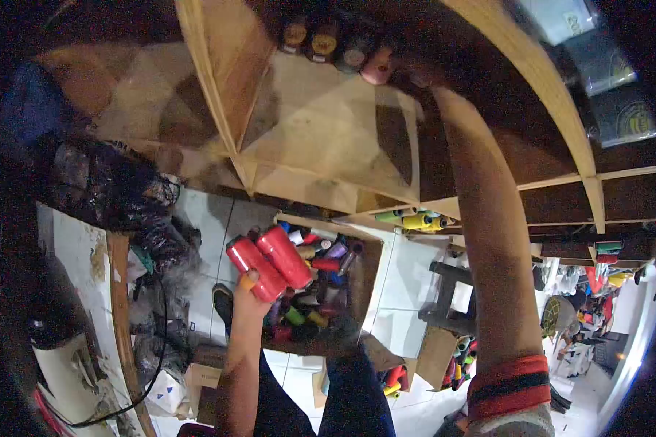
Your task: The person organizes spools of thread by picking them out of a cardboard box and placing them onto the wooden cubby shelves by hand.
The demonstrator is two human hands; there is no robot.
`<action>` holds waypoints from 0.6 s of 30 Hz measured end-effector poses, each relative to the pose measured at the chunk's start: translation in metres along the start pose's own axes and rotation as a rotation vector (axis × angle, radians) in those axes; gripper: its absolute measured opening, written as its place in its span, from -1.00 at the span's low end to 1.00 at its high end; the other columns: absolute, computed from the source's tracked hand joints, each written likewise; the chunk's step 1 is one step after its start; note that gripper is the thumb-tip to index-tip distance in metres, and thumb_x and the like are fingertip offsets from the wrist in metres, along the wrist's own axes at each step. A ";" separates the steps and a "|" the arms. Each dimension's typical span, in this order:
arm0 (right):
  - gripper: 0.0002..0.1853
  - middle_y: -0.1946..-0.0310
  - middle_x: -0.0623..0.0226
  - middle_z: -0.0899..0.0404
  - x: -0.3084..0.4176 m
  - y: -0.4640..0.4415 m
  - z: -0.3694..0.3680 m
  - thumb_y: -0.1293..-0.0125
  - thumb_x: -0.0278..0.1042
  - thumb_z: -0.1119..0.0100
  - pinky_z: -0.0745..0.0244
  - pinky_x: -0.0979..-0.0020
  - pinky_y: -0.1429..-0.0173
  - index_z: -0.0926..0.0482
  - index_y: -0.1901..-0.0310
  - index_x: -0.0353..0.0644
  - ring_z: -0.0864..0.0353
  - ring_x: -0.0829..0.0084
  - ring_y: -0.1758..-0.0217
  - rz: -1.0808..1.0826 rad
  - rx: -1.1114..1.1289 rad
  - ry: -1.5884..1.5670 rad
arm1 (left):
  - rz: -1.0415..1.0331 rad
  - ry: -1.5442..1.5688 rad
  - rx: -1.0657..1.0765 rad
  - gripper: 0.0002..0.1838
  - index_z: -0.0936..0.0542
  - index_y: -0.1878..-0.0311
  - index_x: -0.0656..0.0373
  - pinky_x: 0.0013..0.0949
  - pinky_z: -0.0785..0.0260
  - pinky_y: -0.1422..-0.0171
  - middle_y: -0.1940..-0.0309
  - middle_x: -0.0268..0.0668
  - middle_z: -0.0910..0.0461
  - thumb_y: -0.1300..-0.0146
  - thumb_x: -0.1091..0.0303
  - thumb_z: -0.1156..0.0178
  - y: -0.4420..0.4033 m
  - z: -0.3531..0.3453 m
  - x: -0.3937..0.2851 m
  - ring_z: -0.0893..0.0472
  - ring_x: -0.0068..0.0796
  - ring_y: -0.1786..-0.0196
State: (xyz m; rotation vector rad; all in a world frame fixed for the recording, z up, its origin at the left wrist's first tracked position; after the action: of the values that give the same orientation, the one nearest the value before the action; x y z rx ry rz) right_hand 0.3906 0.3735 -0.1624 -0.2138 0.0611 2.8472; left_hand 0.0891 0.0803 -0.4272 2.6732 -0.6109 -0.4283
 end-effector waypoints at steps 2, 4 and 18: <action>-0.60 0.05 0.08 -0.56 0.004 0.007 -0.002 -0.26 -0.26 -0.10 -0.47 0.35 -0.06 -0.44 -0.09 -0.26 -0.58 0.31 0.01 -0.008 0.004 0.008 | 0.012 0.023 0.041 -0.21 -0.24 -0.27 0.04 0.00 -0.26 -0.30 -0.14 -0.23 -0.39 0.11 0.41 -0.33 -0.002 -0.007 0.002 -0.40 -0.15 -0.21; -0.60 0.06 0.07 -0.56 0.007 0.021 -0.001 -0.26 -0.26 -0.10 -0.47 0.34 -0.06 -0.44 -0.09 -0.27 -0.59 0.31 0.01 -0.035 0.009 0.027 | -0.010 -0.087 0.031 -0.12 -0.21 -0.26 0.15 0.13 -0.23 -0.30 -0.19 -0.02 -0.34 0.14 0.15 -0.41 -0.003 -0.014 0.001 -0.38 0.03 -0.22; -0.39 0.08 0.15 -0.48 0.062 0.285 -0.101 -0.10 -0.25 -0.31 -0.47 0.34 -0.03 -0.32 -0.16 -0.28 -0.52 0.35 0.02 0.207 0.250 -1.222 | 0.128 -0.160 -0.006 -0.49 -0.35 -0.12 0.15 -0.22 -0.49 0.00 0.16 -0.20 -0.53 -0.10 0.34 -0.29 -0.001 -0.080 -0.007 -0.58 -0.28 0.11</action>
State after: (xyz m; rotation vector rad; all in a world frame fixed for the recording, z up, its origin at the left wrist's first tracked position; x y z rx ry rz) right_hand 0.2654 0.1110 -0.2660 1.6009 0.1781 2.6036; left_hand 0.1124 0.1070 -0.3552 2.5919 -0.8210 -0.6107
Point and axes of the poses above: each hand's wrist, its own y-axis away from the middle knuckle, its own z-axis out of the back of the hand, x = y × z, the point moved 10 cm from there along -y, towards the middle knuckle
